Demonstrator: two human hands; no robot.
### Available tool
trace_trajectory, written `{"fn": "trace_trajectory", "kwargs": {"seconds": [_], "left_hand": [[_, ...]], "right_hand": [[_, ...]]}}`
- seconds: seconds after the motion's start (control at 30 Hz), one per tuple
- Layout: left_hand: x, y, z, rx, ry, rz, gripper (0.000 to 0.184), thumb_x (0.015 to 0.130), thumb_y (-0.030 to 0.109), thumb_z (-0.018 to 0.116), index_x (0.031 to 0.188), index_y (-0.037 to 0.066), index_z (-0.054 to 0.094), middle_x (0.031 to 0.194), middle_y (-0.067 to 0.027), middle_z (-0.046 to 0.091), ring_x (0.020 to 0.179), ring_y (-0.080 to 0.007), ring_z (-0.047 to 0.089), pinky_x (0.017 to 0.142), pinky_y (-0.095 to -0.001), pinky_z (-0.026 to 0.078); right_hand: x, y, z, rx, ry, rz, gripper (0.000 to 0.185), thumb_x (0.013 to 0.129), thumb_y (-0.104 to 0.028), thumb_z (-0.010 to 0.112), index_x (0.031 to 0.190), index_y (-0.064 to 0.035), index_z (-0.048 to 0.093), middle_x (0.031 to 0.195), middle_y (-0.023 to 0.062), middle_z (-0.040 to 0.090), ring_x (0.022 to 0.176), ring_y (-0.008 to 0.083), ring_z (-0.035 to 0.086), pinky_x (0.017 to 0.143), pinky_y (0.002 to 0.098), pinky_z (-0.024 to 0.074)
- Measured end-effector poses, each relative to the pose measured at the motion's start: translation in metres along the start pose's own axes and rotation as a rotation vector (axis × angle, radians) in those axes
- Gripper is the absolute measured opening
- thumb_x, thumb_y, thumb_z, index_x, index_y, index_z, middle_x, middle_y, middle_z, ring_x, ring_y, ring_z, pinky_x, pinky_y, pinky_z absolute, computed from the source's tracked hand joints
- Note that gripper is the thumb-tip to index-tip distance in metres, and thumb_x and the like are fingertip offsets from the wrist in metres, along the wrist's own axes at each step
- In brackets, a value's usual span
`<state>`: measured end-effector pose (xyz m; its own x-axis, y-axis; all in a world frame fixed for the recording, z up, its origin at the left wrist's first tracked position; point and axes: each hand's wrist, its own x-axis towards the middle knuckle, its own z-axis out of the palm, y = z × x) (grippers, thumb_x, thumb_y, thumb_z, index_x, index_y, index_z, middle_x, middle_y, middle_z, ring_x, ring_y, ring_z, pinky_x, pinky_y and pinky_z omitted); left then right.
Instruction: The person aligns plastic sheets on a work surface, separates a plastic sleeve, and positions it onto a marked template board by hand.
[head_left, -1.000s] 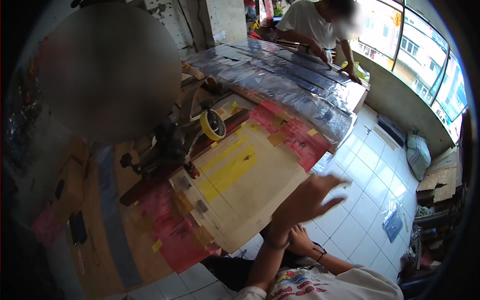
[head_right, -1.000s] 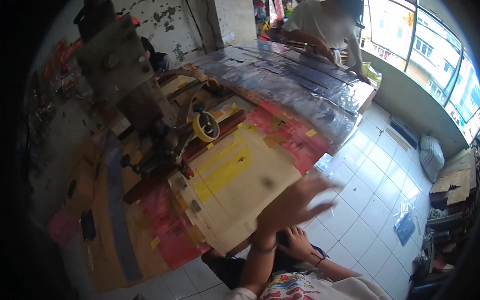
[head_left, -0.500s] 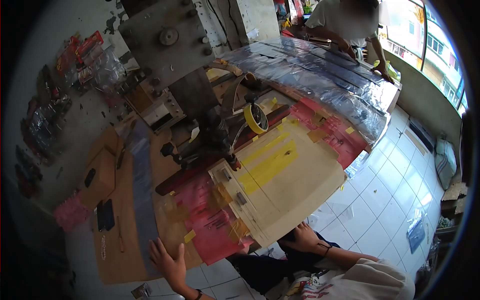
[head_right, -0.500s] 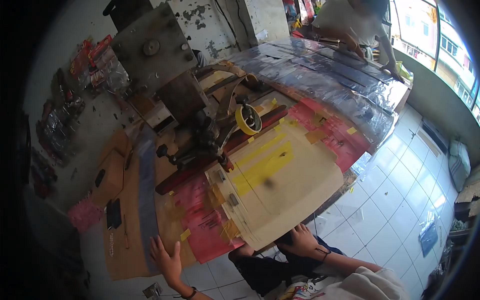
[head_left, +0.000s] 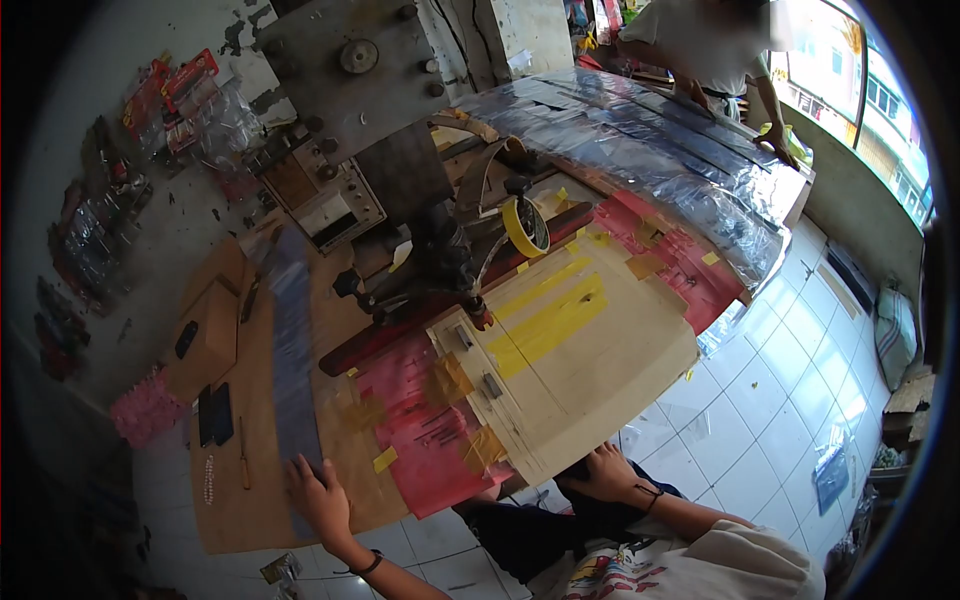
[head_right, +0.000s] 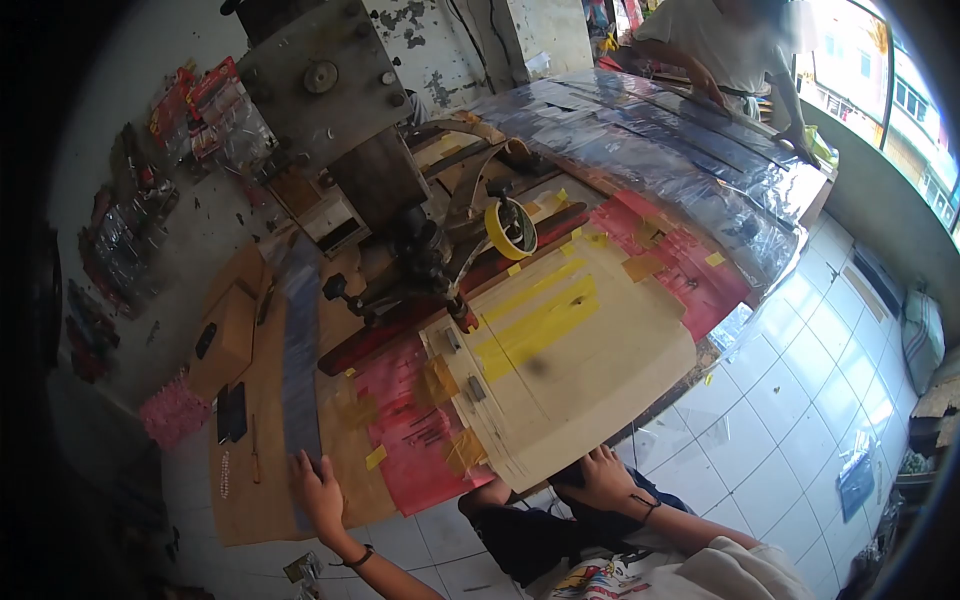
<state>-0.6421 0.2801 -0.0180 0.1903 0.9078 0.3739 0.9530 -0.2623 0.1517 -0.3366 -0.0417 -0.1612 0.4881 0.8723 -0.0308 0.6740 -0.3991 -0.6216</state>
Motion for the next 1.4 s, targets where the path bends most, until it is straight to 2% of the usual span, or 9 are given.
{"fn": "trace_trajectory", "kwargs": {"seconds": [0.43, 0.53, 0.63, 0.67, 0.8, 0.9, 1.1, 1.2, 1.4], "left_hand": [[0.029, 0.03, -0.047, 0.031, -0.388, -0.026, 0.041, 0.104, 0.014, 0.049, 0.139, -0.004, 0.056, 0.141, -0.0321, 0.055, 0.129, -0.0436, 0.057, 0.108, -0.0456, 0.047], [0.04, -0.009, -0.045, -0.348, -0.402, 0.111, 0.044, 0.102, 0.016, 0.056, 0.142, -0.001, 0.055, 0.139, -0.0285, 0.059, 0.127, -0.0416, 0.06, 0.108, -0.0431, 0.046], [0.02, -0.008, -0.073, -0.567, -0.33, -0.021, 0.054, 0.098, 0.024, 0.066, 0.145, 0.001, 0.053, 0.139, -0.0268, 0.06, 0.128, -0.0397, 0.06, 0.108, -0.0427, 0.046], [0.009, -0.007, -0.083, -0.329, -0.326, 0.01, 0.074, 0.095, 0.043, 0.069, 0.15, 0.0, 0.046, 0.149, -0.0284, 0.05, 0.14, -0.0402, 0.049, 0.117, -0.0486, 0.036], [-0.011, -0.04, -0.032, -0.109, -0.307, -0.082, 0.099, 0.091, 0.063, 0.063, 0.157, -0.005, 0.032, 0.165, -0.0301, 0.023, 0.154, -0.0427, 0.021, 0.125, -0.0594, 0.009], [-0.013, -0.036, -0.028, -0.112, -0.247, -0.084, 0.095, 0.09, 0.059, 0.067, 0.153, -0.006, 0.039, 0.161, -0.0312, 0.032, 0.152, -0.0418, 0.029, 0.125, -0.0533, 0.019], [0.057, 0.011, -0.096, -0.051, -0.685, -0.088, 0.081, 0.091, 0.049, 0.07, 0.144, -0.009, 0.05, 0.147, -0.0328, 0.051, 0.139, -0.0389, 0.05, 0.114, -0.0393, 0.041], [0.112, 0.049, -0.093, -0.066, -0.625, 0.102, 0.082, 0.091, 0.049, 0.071, 0.147, -0.006, 0.048, 0.149, -0.0306, 0.05, 0.139, -0.0383, 0.051, 0.114, -0.0401, 0.041], [0.188, 0.024, 0.036, -0.255, -0.485, 0.552, 0.079, 0.089, 0.051, 0.074, 0.149, 0.005, 0.051, 0.16, -0.0236, 0.04, 0.147, -0.0362, 0.042, 0.117, -0.0387, 0.037]], "right_hand": [[-0.004, 0.021, -0.004, 0.062, 0.031, 0.026, 0.092, 0.083, -0.058, 0.076, 0.148, -0.0033, 0.041, 0.144, 0.0279, 0.047, 0.133, 0.048, 0.047, 0.11, 0.0535, 0.0416], [-0.005, 0.024, -0.005, 0.07, 0.018, 0.039, 0.094, 0.082, -0.059, 0.077, 0.148, -0.0027, 0.041, 0.144, 0.0279, 0.047, 0.133, 0.0479, 0.047, 0.11, 0.0536, 0.0424], [-0.003, 0.028, -0.006, 0.062, 0.045, 0.039, 0.096, 0.082, -0.059, 0.077, 0.149, -0.0021, 0.04, 0.144, 0.0279, 0.046, 0.135, 0.0474, 0.046, 0.11, 0.0532, 0.0426], [-0.003, 0.027, -0.008, 0.061, 0.048, 0.038, 0.096, 0.082, -0.059, 0.077, 0.149, -0.0021, 0.04, 0.145, 0.0279, 0.046, 0.135, 0.0473, 0.046, 0.111, 0.053, 0.0425], [-0.001, 0.032, -0.004, 0.086, 0.053, 0.026, 0.091, 0.082, -0.057, 0.078, 0.146, -0.0016, 0.045, 0.143, 0.0275, 0.048, 0.135, 0.0469, 0.046, 0.111, 0.0527, 0.0422], [0.003, 0.037, -0.002, 0.103, 0.071, -0.007, 0.084, 0.082, -0.055, 0.078, 0.141, -0.0015, 0.051, 0.14, 0.0272, 0.052, 0.134, 0.0464, 0.047, 0.111, 0.0528, 0.0421], [0.001, 0.033, -0.002, 0.089, -0.002, 0.054, 0.076, 0.084, -0.054, 0.077, 0.137, -0.0031, 0.057, 0.14, 0.0265, 0.053, 0.13, 0.0467, 0.05, 0.109, 0.0534, 0.043], [0.003, 0.028, -0.004, 0.078, 0.014, 0.046, 0.079, 0.084, -0.054, 0.077, 0.14, -0.0036, 0.054, 0.141, 0.0266, 0.053, 0.132, 0.0468, 0.049, 0.109, 0.0536, 0.0433], [0.0, 0.025, -0.004, 0.08, 0.066, 0.056, 0.081, 0.083, -0.053, 0.078, 0.142, -0.0042, 0.052, 0.14, 0.0277, 0.053, 0.132, 0.0474, 0.049, 0.109, 0.0533, 0.044]]}}
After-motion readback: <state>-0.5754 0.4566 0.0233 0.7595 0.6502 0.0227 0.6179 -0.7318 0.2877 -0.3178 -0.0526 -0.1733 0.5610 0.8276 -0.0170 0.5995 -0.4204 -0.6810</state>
